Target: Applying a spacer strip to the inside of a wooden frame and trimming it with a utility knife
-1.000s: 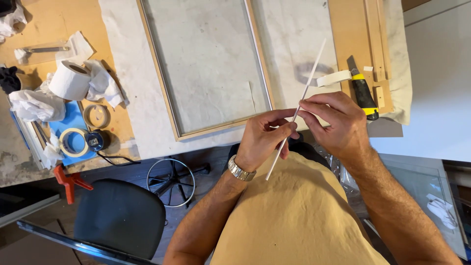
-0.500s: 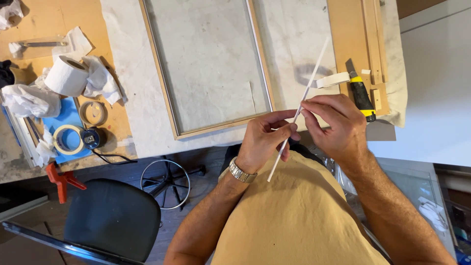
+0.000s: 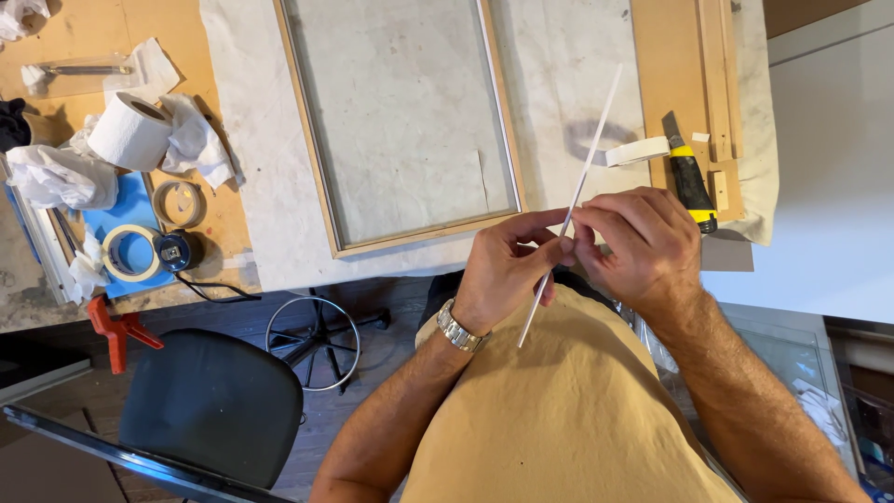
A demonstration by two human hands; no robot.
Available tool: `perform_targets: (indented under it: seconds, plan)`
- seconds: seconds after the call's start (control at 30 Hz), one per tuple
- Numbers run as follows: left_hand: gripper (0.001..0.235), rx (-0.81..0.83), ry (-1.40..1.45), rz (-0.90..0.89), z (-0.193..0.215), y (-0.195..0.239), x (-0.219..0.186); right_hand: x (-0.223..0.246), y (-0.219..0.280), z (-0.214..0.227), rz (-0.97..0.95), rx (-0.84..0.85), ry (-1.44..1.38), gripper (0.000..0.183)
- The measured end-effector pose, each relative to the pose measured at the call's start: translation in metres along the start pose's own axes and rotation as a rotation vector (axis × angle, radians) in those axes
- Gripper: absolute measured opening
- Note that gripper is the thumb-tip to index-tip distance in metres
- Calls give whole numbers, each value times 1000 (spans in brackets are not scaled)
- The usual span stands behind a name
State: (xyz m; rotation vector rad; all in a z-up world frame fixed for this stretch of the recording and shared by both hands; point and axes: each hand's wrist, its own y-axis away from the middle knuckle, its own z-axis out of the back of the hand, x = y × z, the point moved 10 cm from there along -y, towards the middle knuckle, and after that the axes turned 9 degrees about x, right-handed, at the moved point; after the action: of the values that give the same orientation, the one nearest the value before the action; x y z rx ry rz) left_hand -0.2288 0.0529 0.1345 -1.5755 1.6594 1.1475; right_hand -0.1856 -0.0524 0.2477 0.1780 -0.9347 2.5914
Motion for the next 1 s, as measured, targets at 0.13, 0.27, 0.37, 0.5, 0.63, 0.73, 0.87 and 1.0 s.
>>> perform_targets:
  seconds: [0.13,0.27,0.37,0.5,0.63,0.73,0.87,1.0]
  plan:
    - [37,15,-53,-1,-4,2,-6,2,5,0,20,-14,79,13]
    - [36,27,-63,12,-4,3,-4,2,8,-2,38,0,137,13]
    - [35,44,-43,19,-7,3,-2,0,11,-4,19,2,132,13]
    - [34,52,-30,34,-8,6,-1,-7,19,-6,-1,5,97,13]
    - [31,57,-15,40,-3,7,7,-35,34,-11,-93,2,29,11]
    - [31,49,-75,129,1,8,8,-57,41,-6,-157,29,33,12]
    - [34,34,-135,257,9,12,17,-99,53,7,-313,34,2,16]
    - [34,56,-32,218,15,14,28,-162,84,12,-384,43,205,12]
